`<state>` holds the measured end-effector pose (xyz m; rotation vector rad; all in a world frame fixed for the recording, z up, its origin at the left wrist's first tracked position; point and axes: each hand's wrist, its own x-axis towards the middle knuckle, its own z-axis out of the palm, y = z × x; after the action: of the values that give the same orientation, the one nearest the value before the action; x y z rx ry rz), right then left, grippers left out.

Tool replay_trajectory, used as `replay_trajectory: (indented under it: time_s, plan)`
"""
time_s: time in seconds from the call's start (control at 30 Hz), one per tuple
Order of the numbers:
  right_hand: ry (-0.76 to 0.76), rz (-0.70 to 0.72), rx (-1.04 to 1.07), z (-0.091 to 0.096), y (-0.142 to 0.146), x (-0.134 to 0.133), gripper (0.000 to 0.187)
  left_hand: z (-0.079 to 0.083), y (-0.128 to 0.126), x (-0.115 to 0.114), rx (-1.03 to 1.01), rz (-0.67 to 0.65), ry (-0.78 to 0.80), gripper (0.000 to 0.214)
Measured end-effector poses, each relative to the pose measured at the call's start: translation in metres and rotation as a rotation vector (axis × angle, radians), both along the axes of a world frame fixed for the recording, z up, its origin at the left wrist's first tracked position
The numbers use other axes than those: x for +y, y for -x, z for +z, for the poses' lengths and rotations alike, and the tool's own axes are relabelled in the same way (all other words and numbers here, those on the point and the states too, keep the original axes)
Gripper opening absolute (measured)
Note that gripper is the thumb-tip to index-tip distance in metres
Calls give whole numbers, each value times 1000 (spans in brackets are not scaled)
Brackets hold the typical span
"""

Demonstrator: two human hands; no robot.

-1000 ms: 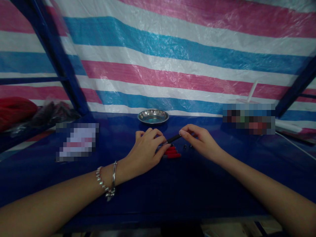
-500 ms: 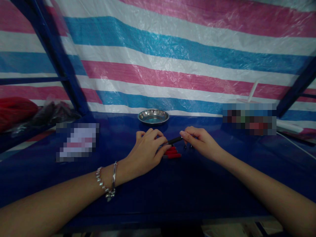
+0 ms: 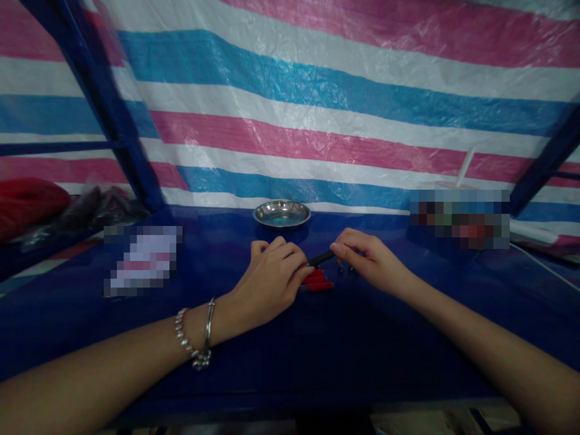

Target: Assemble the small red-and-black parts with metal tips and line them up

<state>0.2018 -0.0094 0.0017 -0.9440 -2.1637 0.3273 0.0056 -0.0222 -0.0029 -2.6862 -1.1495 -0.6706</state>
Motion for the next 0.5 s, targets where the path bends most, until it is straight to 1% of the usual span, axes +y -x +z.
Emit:
replay_trajectory:
  time_s: [0.2, 0.33, 0.4, 0.5]
  plan:
    - [6, 4, 10, 0, -1, 1, 21, 0, 0, 1, -2, 6, 9, 25]
    - [67, -31, 48, -2, 0, 0, 17, -1, 1, 3, -17, 27, -10, 25]
    - [89, -57, 64, -3, 1, 1, 20, -1, 1, 3, -27, 34, -16, 24]
    - [67, -87, 52, -4, 0, 2, 29, -1, 1, 3, -36, 28, -19, 23]
